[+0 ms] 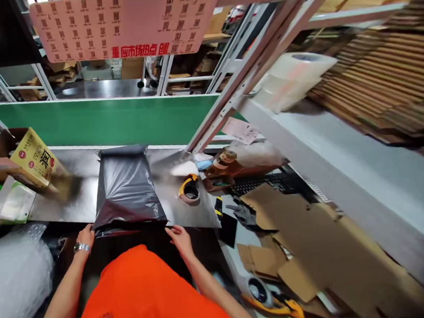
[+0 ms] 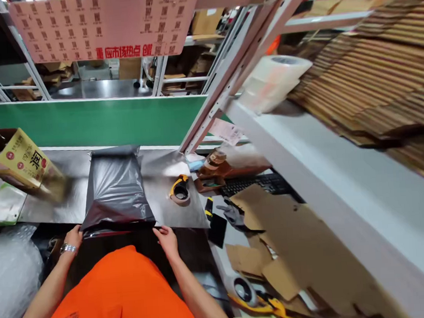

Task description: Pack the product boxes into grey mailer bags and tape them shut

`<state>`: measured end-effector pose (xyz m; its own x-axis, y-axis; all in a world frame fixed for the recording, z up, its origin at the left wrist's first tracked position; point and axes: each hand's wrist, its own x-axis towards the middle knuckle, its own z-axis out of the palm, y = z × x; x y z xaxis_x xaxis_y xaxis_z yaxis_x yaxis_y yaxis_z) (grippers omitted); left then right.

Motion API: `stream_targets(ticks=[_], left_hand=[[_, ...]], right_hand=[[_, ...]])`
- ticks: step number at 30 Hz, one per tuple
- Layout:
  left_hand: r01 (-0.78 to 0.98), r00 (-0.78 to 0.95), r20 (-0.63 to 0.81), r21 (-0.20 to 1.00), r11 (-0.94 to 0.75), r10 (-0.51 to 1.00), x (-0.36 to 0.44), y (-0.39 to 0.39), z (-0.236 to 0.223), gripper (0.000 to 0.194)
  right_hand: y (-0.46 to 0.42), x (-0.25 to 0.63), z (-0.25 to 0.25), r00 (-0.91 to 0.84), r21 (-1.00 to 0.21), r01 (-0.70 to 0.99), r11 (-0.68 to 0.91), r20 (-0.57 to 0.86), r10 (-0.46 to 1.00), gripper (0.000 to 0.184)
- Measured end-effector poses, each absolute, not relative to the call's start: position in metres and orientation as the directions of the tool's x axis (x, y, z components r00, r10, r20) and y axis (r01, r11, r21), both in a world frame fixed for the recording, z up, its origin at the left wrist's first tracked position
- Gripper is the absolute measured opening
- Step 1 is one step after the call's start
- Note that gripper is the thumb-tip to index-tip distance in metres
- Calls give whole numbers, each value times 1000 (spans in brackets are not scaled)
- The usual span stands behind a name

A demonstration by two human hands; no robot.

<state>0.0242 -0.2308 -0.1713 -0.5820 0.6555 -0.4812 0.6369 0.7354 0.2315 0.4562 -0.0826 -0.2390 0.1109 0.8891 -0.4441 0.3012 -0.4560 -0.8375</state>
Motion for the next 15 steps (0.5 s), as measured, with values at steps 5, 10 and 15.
stream_targets(ticks=[5,10,15], left_hand=[[605,-610,-456,261,752,648,31,-226,-165,59],[598,-608,-477,251,761,635,31,-218,-168,42],[609,-588,-479,268,747,652,22,-223,-175,46]], right_hand=[[-49,436,-229,-110,-740,673,-12,-116,987,68],[-25,443,-221,-178,-595,803,-24,-278,944,26],[-15,464,-214,-173,-626,779,-35,-268,948,16]])
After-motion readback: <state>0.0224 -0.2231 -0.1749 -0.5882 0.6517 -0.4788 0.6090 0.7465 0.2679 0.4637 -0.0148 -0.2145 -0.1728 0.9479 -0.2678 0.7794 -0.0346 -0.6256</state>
